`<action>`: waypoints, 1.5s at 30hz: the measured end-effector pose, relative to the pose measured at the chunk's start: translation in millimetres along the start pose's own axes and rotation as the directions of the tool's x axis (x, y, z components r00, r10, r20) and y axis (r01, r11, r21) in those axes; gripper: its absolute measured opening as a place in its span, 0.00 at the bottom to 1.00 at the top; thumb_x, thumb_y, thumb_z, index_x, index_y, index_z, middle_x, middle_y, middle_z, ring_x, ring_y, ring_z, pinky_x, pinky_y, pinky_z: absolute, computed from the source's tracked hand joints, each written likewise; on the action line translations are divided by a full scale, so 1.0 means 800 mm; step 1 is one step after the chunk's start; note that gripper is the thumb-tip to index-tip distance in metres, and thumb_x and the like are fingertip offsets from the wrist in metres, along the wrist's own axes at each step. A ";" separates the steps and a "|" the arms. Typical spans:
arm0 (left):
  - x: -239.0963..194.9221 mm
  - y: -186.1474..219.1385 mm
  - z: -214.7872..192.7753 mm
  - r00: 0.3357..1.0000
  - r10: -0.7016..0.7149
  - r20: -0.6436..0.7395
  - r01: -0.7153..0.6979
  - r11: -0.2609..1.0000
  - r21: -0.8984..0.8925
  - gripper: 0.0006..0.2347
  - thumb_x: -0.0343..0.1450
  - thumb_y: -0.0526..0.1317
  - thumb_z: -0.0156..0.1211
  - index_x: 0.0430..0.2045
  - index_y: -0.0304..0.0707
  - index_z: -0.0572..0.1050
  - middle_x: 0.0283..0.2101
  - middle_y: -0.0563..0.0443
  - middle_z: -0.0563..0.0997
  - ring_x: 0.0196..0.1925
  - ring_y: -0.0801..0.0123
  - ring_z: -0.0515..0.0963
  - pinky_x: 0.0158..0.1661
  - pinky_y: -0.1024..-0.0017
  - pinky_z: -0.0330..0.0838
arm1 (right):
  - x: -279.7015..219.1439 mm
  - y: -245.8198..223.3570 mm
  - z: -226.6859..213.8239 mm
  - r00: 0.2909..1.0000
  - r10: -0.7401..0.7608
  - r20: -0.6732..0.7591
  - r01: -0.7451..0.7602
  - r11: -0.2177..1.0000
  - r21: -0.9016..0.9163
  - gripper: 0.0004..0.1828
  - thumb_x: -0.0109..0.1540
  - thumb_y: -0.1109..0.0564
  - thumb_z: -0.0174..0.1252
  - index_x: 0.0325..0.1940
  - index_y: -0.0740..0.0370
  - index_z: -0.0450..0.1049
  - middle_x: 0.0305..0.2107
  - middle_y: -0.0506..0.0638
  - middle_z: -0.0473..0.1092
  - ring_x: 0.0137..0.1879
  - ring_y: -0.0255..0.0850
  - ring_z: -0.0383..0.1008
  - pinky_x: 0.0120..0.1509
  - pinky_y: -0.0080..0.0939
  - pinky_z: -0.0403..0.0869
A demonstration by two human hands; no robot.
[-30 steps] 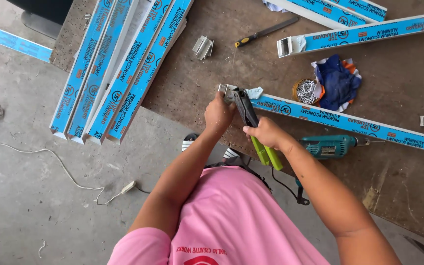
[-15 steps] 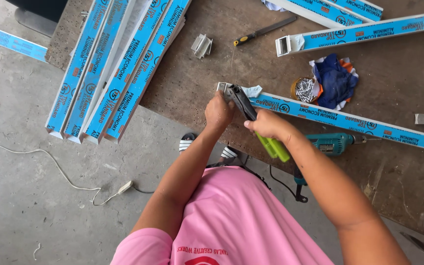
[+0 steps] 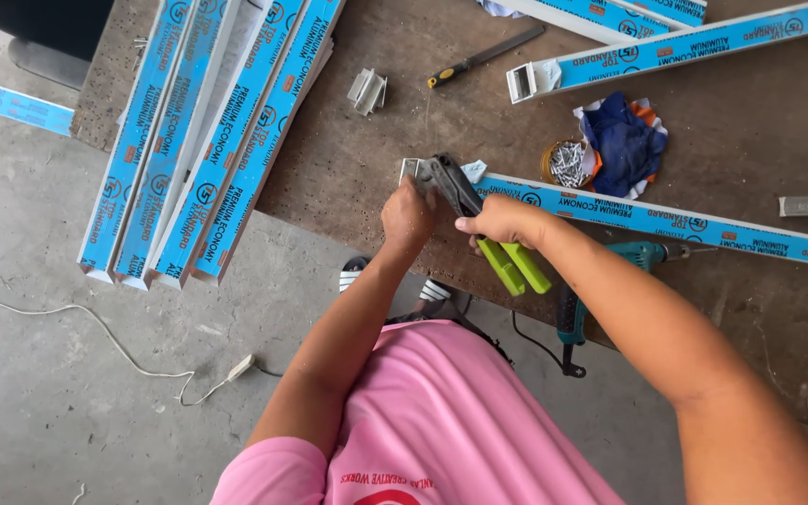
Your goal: Assembling aluminum profiles by drilling holes and joining components with a hand riveter
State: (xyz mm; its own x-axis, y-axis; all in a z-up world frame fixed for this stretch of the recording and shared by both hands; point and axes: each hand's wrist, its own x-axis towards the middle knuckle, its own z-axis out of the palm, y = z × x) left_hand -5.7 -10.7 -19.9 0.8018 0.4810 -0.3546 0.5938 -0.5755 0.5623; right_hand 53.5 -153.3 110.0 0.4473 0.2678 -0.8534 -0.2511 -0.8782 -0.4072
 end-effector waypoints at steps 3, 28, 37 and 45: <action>0.009 -0.003 0.010 0.999 0.022 -0.039 -0.021 0.999 0.029 0.10 0.71 0.47 0.52 0.37 0.43 0.67 0.31 0.39 0.84 0.39 0.44 0.87 0.43 0.50 0.81 | -0.001 -0.013 -0.004 0.995 -0.080 -0.063 0.039 0.875 -0.483 0.30 0.64 0.34 0.57 0.48 0.66 0.79 0.27 0.51 0.81 0.45 0.46 0.84 0.53 0.50 0.79; 0.016 -0.028 0.031 0.981 0.163 -0.103 -0.139 0.969 0.202 0.11 0.70 0.49 0.54 0.35 0.44 0.66 0.27 0.47 0.83 0.32 0.49 0.87 0.35 0.55 0.82 | 0.045 -0.005 0.050 0.832 -0.502 -0.238 0.090 0.545 -0.834 0.33 0.65 0.44 0.56 0.58 0.78 0.59 0.31 0.63 0.78 0.37 0.57 0.83 0.38 0.54 0.82; 0.019 -0.026 0.011 0.986 0.153 -0.069 -0.147 0.985 0.089 0.12 0.69 0.50 0.54 0.34 0.43 0.66 0.26 0.43 0.83 0.32 0.44 0.87 0.36 0.50 0.81 | -0.031 -0.032 0.045 0.993 -0.077 -0.090 0.055 0.972 -0.230 0.40 0.61 0.50 0.65 0.69 0.76 0.59 0.58 0.72 0.69 0.66 0.65 0.70 0.67 0.63 0.71; 0.021 -0.021 0.004 0.988 0.144 -0.046 -0.140 0.986 0.090 0.12 0.69 0.49 0.54 0.36 0.44 0.66 0.26 0.43 0.83 0.33 0.44 0.87 0.37 0.49 0.80 | 0.001 0.007 0.051 0.984 -0.062 -0.164 0.055 0.997 -0.050 0.22 0.61 0.48 0.64 0.49 0.69 0.76 0.31 0.58 0.81 0.45 0.48 0.82 0.50 0.45 0.76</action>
State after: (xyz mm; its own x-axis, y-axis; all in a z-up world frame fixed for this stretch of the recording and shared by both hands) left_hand -1.8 4.6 -37.6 0.8753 0.4226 -0.2350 0.4793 -0.6945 0.5365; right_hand 17.5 -141.7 93.5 0.5968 0.2532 -0.7613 -0.1831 -0.8809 -0.4365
